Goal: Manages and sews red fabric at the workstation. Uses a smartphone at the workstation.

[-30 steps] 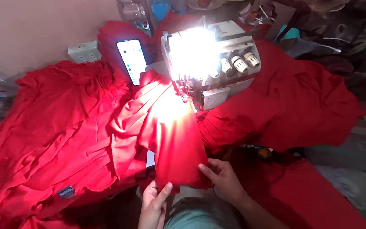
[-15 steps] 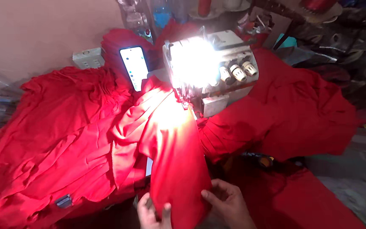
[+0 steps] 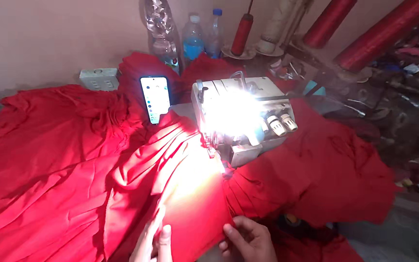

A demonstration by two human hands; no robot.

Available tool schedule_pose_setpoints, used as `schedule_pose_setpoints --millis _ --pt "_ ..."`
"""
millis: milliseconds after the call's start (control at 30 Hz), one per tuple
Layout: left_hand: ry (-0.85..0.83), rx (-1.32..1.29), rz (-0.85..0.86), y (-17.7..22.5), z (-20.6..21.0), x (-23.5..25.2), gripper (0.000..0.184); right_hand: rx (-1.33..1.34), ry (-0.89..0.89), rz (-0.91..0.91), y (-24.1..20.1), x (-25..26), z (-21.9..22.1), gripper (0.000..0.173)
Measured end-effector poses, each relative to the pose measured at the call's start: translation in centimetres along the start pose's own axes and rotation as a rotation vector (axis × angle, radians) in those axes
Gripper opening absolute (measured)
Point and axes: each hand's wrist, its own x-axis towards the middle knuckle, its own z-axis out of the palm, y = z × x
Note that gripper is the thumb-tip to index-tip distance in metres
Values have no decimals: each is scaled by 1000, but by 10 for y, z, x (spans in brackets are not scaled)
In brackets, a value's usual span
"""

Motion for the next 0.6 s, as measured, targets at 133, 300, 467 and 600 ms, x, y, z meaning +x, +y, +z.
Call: schedule_pose_setpoints --millis 133,300,467,600 --pt "49 4 -29 -9 11 29 40 -14 32 -124 -4 30 11 12" --pt "32 -42 -100 -21 24 71 51 -73 72 -315 -9 73 20 12" --pt "-26 55 -258 -25 35 112 40 -186 142 -390 -12 113 26 40" --pt "-16 -227 -427 -42 44 124 50 -191 131 -302 -13 110 23 43"
